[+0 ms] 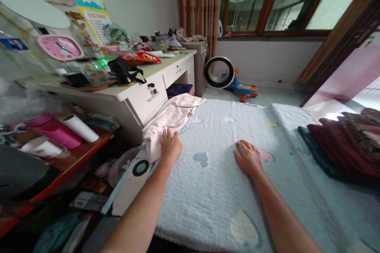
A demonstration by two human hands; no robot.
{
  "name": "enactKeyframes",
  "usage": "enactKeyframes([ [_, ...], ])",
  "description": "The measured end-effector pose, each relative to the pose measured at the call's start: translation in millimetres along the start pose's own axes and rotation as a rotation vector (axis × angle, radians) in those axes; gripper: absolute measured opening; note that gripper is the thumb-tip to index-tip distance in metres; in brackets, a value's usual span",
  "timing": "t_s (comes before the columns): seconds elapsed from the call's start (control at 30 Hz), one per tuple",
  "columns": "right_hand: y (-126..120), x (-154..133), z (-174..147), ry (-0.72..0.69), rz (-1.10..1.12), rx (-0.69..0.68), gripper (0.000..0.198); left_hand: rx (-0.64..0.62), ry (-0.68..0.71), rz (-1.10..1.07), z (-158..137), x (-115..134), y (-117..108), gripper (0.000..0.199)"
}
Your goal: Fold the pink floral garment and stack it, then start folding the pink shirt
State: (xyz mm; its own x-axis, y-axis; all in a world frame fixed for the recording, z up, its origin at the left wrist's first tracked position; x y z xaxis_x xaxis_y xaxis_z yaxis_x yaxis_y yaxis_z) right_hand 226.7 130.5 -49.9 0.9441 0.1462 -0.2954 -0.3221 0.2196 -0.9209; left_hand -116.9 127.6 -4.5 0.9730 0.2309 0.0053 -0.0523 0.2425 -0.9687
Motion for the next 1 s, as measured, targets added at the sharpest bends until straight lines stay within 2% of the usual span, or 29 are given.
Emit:
enactKeyframes([
  [0.1,1,1,0,0.0,-0.001,-0.003,0.039,0.008,-0.028,0.015,14,-14,7,0.051],
  [0.3,1,2,0,-0.003,-0.002,-0.005,0.039,0.019,0.005,-0.026,38,-28,15,0.043],
  [0.37,1,1,0,0.002,-0.001,-0.007,0.039,0.019,0.003,-0.045,45,-28,12,0.042],
  [0.47,1,1,0,0.006,0.001,-0.012,0.04,0.096,0.008,-0.071,54,-23,-2,0.042],
  [0.57,1,1,0,0.005,0.002,-0.016,0.04,0.192,0.059,-0.116,61,-3,-23,0.04],
  [0.7,-1,-1,0,0.009,0.0,-0.017,0.04,0.2,0.197,-0.141,58,43,-40,0.038],
  [0.8,-2,-2,0,0.017,-0.001,-0.015,0.04,0.162,0.342,-0.162,42,80,-34,0.036],
  [0.87,-2,-3,0,0.019,0.001,-0.014,0.04,0.068,0.435,-0.188,28,97,-23,0.034],
  [0.93,-3,-3,0,0.022,0.005,-0.014,0.04,-0.038,0.509,-0.224,15,106,-12,0.033],
  [1.0,-3,-3,0,0.026,0.007,-0.015,0.04,-0.078,0.563,-0.27,4,106,-11,0.033],
])
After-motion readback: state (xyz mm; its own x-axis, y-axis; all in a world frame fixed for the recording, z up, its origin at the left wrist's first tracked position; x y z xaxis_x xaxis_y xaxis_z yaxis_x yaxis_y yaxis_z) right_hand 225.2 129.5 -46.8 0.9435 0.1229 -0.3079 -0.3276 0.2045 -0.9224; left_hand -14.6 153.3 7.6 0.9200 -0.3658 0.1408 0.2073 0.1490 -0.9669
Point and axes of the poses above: each hand's wrist, its own z-axis towards the middle knuckle, its own y-axis out of the palm, x = y × z, the point moved 3 cm from there along z, towards the middle knuckle, and after that the axes turned 1 degree about y, right-handed, at the moved point
